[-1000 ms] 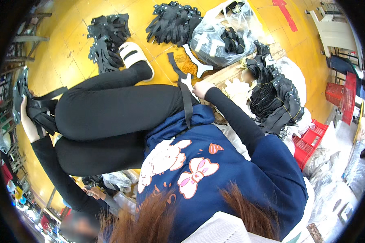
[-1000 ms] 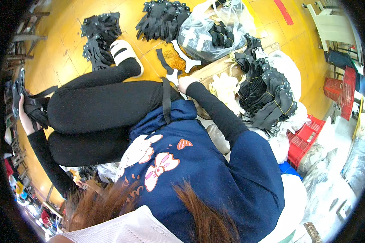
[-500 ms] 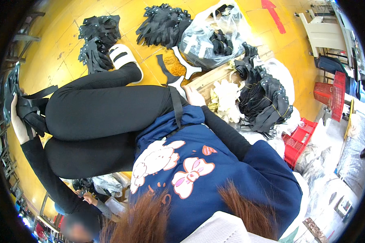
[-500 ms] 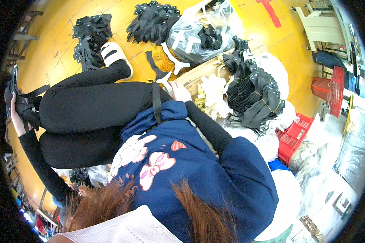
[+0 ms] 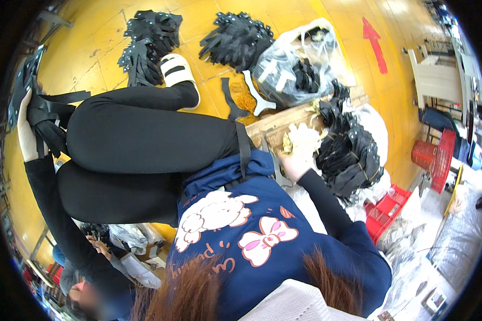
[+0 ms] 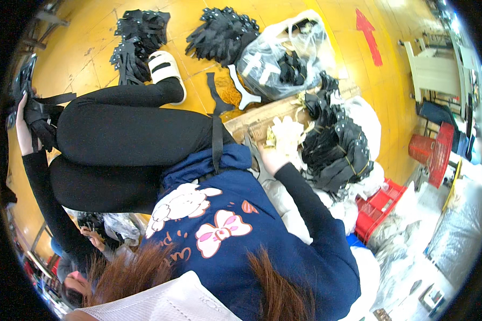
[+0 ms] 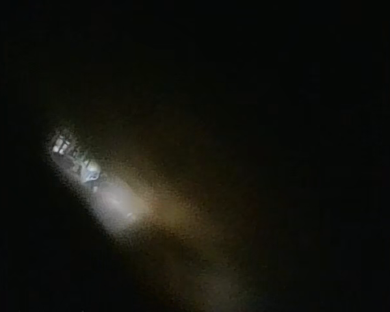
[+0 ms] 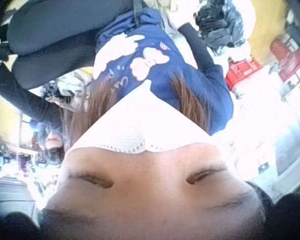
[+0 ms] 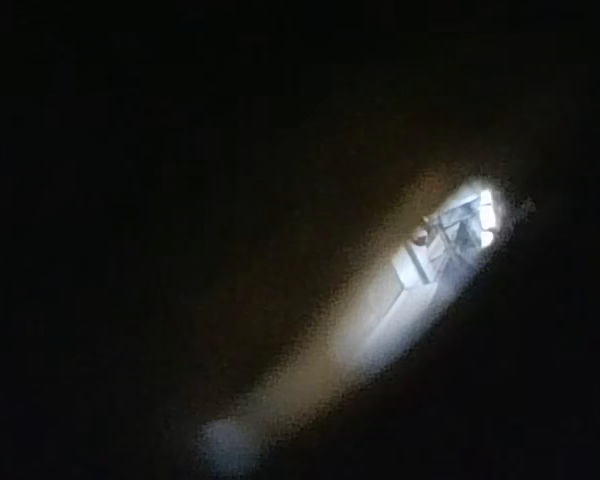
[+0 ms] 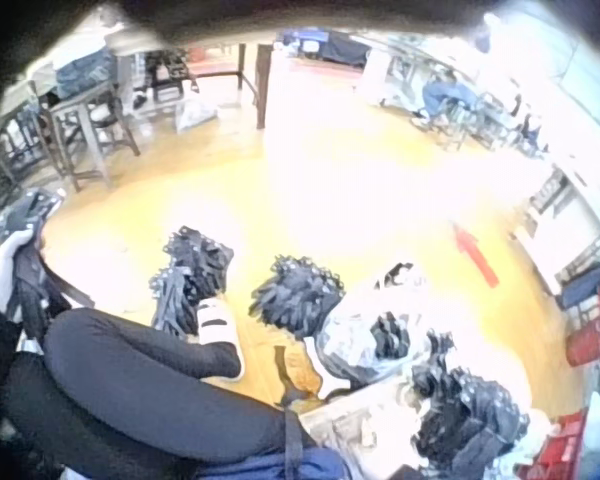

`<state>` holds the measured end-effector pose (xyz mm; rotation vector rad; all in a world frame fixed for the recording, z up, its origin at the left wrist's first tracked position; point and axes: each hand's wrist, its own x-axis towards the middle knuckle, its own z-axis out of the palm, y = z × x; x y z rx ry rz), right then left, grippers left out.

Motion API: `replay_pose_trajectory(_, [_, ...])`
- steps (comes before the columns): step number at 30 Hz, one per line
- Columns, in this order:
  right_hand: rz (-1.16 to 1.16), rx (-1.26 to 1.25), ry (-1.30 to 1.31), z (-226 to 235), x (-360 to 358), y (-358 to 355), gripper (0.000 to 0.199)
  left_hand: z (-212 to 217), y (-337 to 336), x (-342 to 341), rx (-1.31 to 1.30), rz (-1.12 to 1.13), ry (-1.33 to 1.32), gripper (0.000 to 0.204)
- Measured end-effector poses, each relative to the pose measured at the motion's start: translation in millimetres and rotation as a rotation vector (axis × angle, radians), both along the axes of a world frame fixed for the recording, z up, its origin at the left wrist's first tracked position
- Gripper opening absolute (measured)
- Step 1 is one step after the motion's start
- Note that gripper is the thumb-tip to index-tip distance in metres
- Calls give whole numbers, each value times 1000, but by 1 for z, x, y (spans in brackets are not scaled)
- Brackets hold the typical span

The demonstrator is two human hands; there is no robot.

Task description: The person sits on the floor and repeatedly picks up, inspects, and stacks black gloves with studs. They separate the gloves into piles and occasionally adjust their position while continuing to handle the items.

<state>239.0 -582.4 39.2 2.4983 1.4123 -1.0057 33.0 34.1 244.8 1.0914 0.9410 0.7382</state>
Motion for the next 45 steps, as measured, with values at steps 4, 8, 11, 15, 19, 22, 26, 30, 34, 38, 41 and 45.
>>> replay_pose_trajectory(4, [212,-220,219,-9,18,-3,34,4,-16,14,-30,-41,-18,29])
replay_pose_trajectory(8, [-96,366,96,-61,55,100,25,2,5,-2,-112,-292,-105,29])
replay_pose_trajectory(11, [-176,317,-87,-133,67,175,29,8,-9,1,-23,-81,10,30])
replay_pose_trajectory(15, [-497,112,-257,-203,63,214,47,-11,-5,13,11,-57,98,33])
replay_pose_trajectory(19, [-472,241,-409,-235,47,218,27,-9,-2,-2,-3,-92,115,33])
replay_pose_trajectory(22, [-546,319,2,-212,45,229,15,19,-32,-45,7,44,154,36])
replay_pose_trajectory(26, [-684,465,-145,-182,83,178,15,13,-27,-41,-82,50,54,33])
replay_pose_trajectory(30, [-761,261,-117,-181,110,142,17,12,-14,-44,-116,-11,-45,31])
replay_pose_trajectory(34, [-698,212,25,-185,110,137,33,10,-9,-45,-73,-36,-21,41])
replay_pose_trajectory(38, [-766,-2,36,-173,110,148,37,10,-13,-49,-128,10,-77,50])
replay_pose_trajectory(41, [-789,-124,-7,-175,104,155,42,15,-7,-58,-166,81,-74,52])
replay_pose_trajectory(45, [-667,-89,-164,-183,100,151,36,17,-6,-58,-275,-27,-130,38])
